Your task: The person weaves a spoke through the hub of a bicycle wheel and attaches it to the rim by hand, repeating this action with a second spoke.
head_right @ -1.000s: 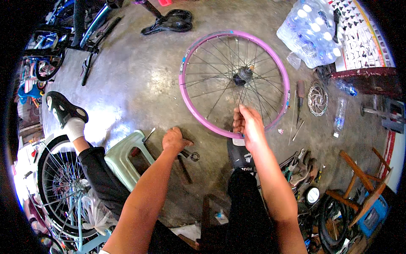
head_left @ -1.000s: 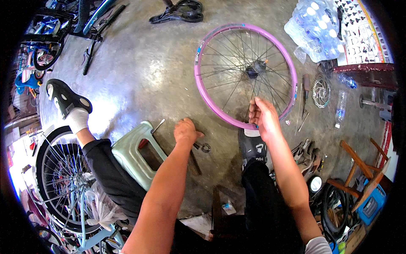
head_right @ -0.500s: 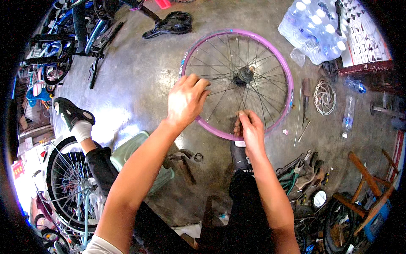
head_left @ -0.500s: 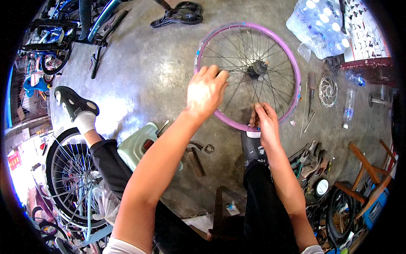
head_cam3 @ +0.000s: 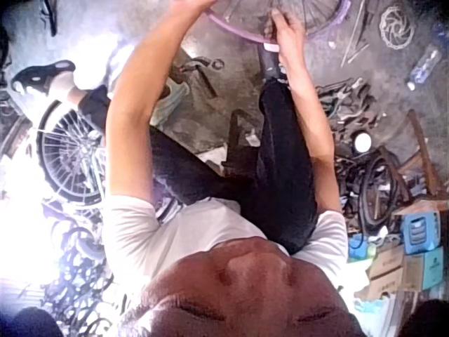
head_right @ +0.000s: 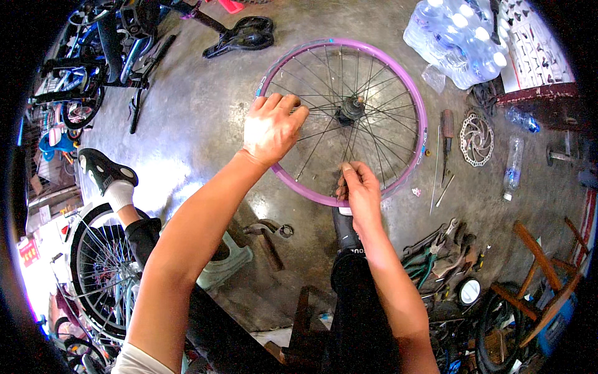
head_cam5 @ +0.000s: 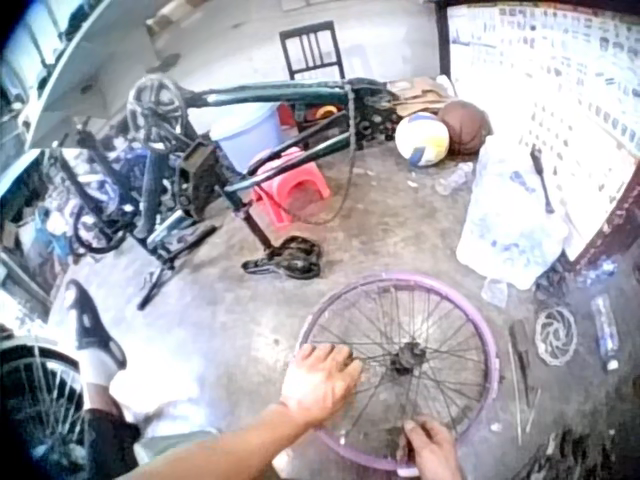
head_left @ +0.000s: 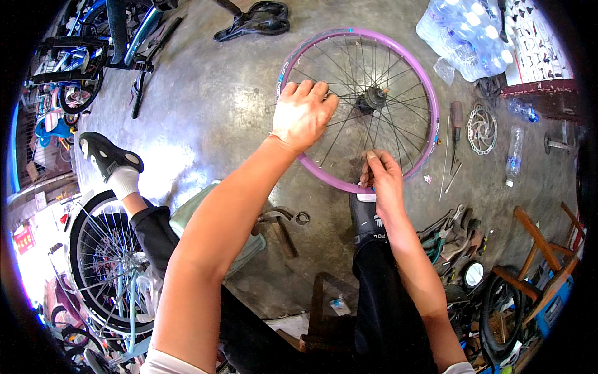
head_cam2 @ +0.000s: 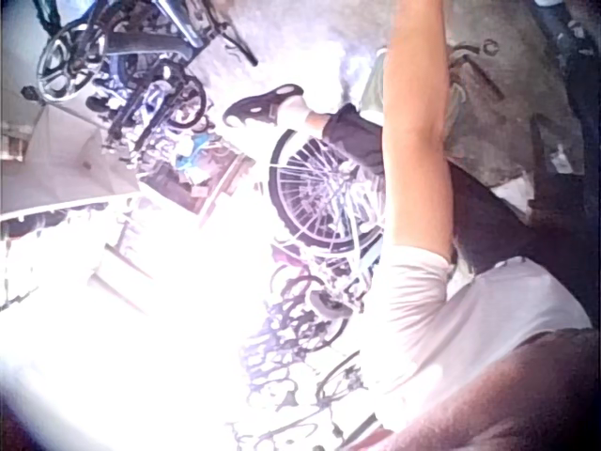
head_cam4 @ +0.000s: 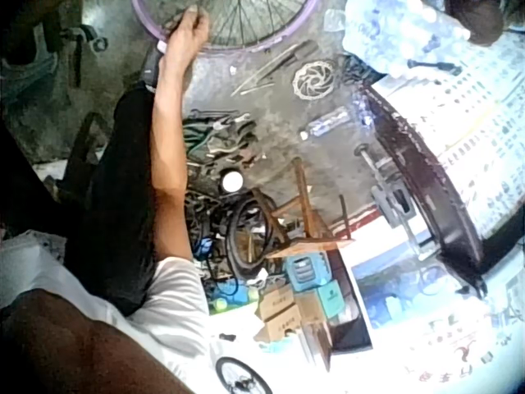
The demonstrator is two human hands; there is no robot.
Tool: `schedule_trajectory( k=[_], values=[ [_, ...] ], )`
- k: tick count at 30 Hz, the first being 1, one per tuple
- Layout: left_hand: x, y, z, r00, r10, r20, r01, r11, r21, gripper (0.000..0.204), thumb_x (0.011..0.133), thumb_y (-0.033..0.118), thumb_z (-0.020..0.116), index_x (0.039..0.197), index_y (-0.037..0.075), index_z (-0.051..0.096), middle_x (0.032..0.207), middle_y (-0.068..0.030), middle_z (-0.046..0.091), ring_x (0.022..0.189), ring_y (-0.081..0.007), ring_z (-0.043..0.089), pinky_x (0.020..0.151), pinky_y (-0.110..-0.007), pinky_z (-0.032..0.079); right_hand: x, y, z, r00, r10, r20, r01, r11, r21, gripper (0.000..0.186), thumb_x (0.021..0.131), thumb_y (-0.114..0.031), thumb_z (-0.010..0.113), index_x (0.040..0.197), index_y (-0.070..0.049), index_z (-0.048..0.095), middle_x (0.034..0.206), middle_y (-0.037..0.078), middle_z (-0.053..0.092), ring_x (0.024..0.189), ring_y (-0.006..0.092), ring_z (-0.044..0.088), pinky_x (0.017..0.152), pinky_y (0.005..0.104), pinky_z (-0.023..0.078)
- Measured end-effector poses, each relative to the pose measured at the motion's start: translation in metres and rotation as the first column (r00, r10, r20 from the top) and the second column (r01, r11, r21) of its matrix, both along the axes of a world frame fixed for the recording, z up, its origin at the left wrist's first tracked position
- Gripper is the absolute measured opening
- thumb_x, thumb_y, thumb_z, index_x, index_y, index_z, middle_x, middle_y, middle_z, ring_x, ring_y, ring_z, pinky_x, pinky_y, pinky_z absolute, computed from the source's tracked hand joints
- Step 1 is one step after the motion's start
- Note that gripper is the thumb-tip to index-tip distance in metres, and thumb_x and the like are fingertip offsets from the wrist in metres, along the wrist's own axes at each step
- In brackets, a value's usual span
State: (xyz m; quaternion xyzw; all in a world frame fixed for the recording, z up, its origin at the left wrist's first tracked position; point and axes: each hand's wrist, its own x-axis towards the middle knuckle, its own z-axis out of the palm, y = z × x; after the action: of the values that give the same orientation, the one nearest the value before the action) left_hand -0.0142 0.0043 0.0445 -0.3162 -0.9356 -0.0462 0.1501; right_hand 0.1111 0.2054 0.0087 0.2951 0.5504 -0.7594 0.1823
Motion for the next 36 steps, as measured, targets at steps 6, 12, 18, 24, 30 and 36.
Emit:
schedule_trajectory(
  k=[6,12,18,24,30,36],
  values=[
    [0.018,0.015,0.013,0.997,0.07,-0.026,-0.069,0.997,0.019,0.01,0.075,0.016,0.068,0.084,0.017,0.068,0.089,0.0002,0.061,0.087,-0.0214,0.059,0.076,-0.038,0.043,-0.002,0.003,0.005,0.999,-0.003,0.032,0.003,1.0,-0.004,0.019,0.104,-0.022,0.06,0.104,-0.004,0.064,0.074,-0.001,0.059,0.061,0.0092,0.057,0.055,0.0255,0.043],
    [0.032,0.022,0.013,0.952,0.28,0.125,-0.273,0.96,-0.066,0.007,0.082,0.017,0.071,0.089,0.015,0.073,0.085,-0.0039,0.065,0.082,-0.0263,0.063,0.074,-0.041,0.047,-0.002,0.002,0.005,1.0,0.018,0.023,-0.017,0.999,-0.041,0.02,0.104,-0.022,0.06,0.106,-0.002,0.064,0.077,0.001,0.061,0.063,0.0099,0.058,0.055,0.0258,0.044],
    [0.049,0.046,-0.006,0.363,0.301,0.882,-0.681,0.732,0.031,0.032,0.089,0.032,0.074,0.101,0.002,0.077,0.089,-0.0213,0.075,0.086,-0.036,0.074,0.08,-0.045,0.058,-0.002,0.006,0.015,0.998,-0.042,0.056,0.044,0.999,-0.025,0.024,0.105,-0.023,0.058,0.112,0.0,0.063,0.081,0.004,0.063,0.064,0.0125,0.06,0.057,0.0266,0.048],
    [0.054,0.069,-0.012,-0.004,-0.064,0.998,-0.88,0.475,0.027,0.031,0.095,0.03,0.071,0.095,-0.001,0.074,0.082,-0.0052,0.072,0.071,-0.0112,0.068,0.06,-0.027,0.052,0.008,0.011,0.013,0.999,-0.013,0.04,0.014,1.0,-0.018,0.022,0.103,-0.019,0.061,0.114,0.0,0.066,0.088,0.007,0.066,0.07,0.0132,0.062,0.062,0.0276,0.051],
    [0.058,0.084,-0.02,-0.008,-0.259,0.966,-0.909,0.404,0.101,0.029,0.098,0.027,0.068,0.093,-0.001,0.073,0.08,-0.0039,0.071,0.07,-0.0106,0.066,0.059,-0.026,0.05,0.02,0.035,-0.016,0.964,0.199,-0.175,-0.076,0.84,0.537,0.025,0.097,-0.017,0.069,0.114,0.001,0.066,0.093,0.01,0.071,0.078,0.0124,0.064,0.07,0.029,0.052],
    [0.058,0.074,-0.026,0.161,-0.146,0.976,-0.804,0.554,0.215,0.026,0.096,0.022,0.069,0.096,-0.003,0.074,0.078,-0.0052,0.071,0.071,-0.0126,0.066,0.063,-0.027,0.051,0.0,0.023,0.013,0.985,0.158,-0.077,-0.119,0.922,0.368,0.024,0.095,-0.019,0.073,0.106,0.001,0.064,0.085,0.006,0.068,0.071,0.0122,0.061,0.065,0.028,0.05]
  ],
)
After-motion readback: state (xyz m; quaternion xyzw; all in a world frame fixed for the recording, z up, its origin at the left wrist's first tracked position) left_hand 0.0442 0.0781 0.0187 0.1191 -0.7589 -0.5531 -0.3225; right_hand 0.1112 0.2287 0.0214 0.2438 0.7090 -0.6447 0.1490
